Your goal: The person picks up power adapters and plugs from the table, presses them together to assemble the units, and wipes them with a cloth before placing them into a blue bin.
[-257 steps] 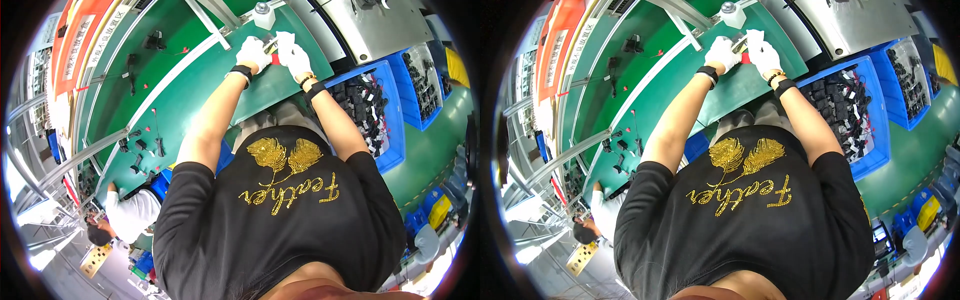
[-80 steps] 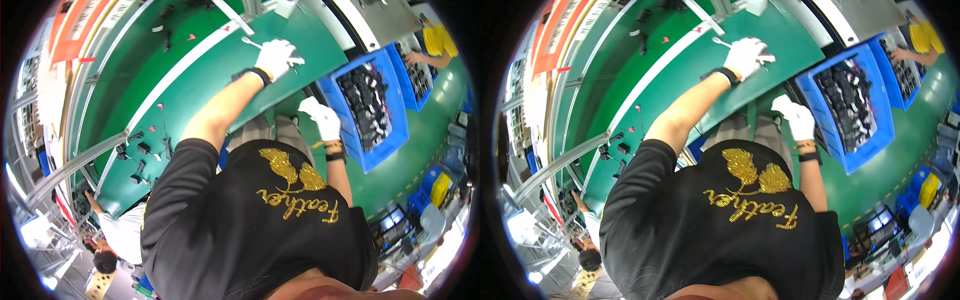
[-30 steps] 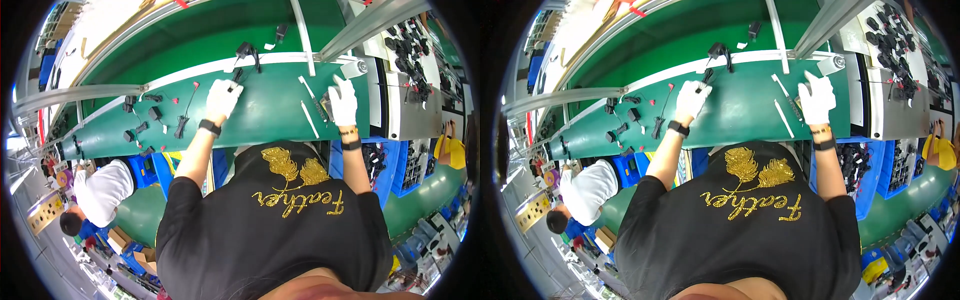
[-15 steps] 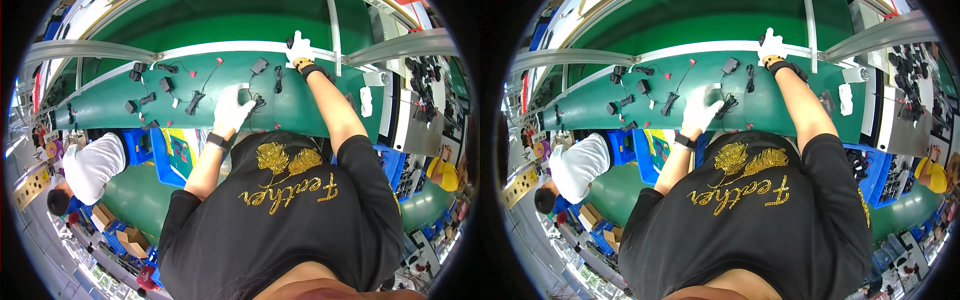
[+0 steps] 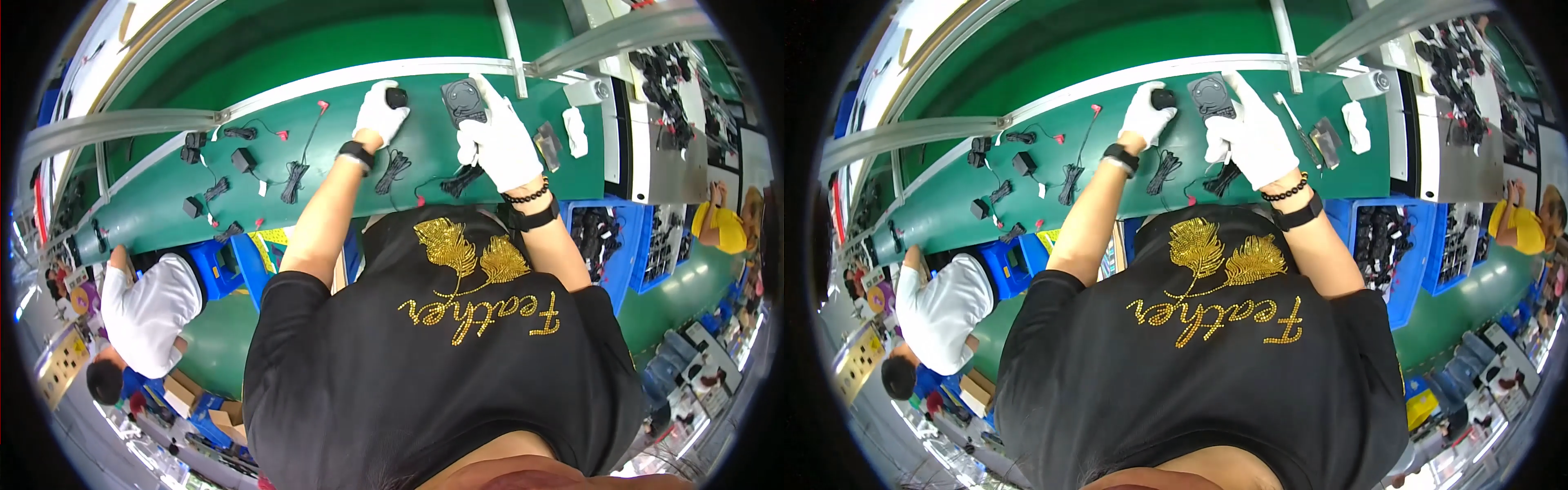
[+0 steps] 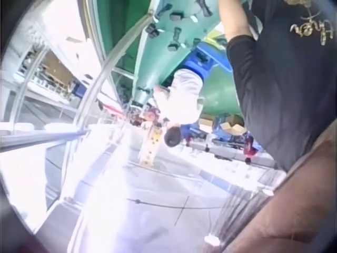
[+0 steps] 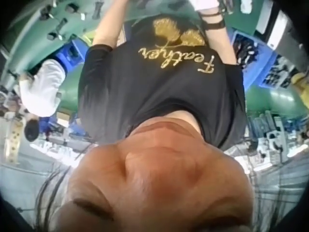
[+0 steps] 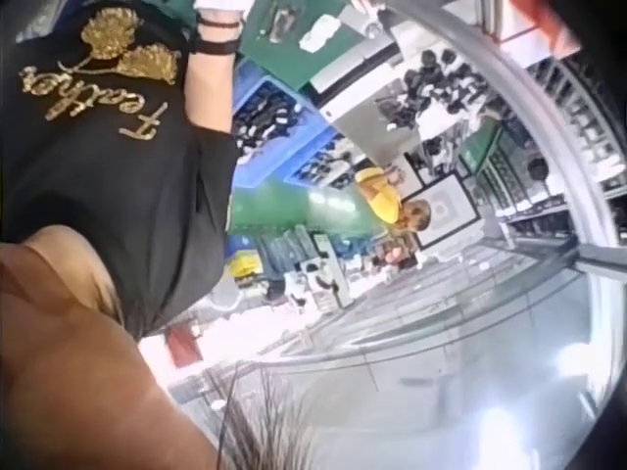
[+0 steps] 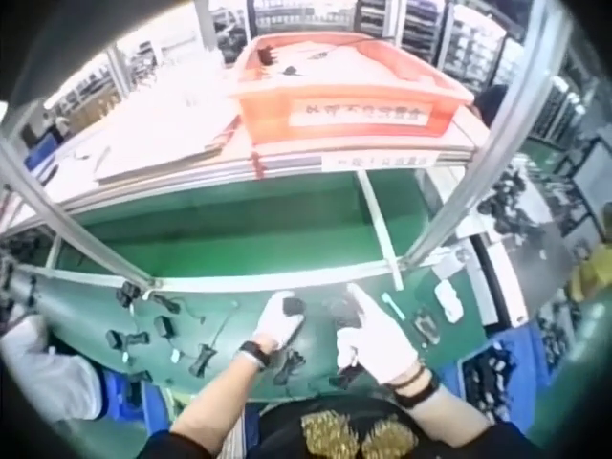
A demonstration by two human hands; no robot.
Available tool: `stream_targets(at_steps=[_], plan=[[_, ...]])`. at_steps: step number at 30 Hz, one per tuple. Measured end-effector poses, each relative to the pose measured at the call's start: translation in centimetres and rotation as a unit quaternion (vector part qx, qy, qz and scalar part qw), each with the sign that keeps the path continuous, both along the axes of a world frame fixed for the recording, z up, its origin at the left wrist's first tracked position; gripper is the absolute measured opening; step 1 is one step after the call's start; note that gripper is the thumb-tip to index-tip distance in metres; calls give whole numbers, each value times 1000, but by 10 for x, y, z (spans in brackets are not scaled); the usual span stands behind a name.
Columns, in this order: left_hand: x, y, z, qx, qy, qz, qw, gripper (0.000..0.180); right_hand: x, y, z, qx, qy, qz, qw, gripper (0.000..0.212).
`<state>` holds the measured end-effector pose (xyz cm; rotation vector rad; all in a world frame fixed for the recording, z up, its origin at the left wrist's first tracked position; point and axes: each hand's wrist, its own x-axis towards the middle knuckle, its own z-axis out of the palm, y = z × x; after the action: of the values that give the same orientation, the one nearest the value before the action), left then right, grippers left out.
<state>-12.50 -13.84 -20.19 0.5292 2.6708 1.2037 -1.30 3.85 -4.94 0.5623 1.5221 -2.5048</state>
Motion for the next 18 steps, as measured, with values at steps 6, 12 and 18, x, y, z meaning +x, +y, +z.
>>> stream_targets(at_steps=[6, 12, 18], plan=[[42, -5, 106, 446, -348, 11, 825, 55, 19, -7, 40, -21, 9, -11, 1000, 74], [88, 2, 180, 554, -342, 25, 758, 66, 28, -13, 53, 20, 26, 40, 999, 74], [107, -2, 199, 551, -329, 1, 767, 85, 30, -7, 47, 288, 164, 111, 937, 77]])
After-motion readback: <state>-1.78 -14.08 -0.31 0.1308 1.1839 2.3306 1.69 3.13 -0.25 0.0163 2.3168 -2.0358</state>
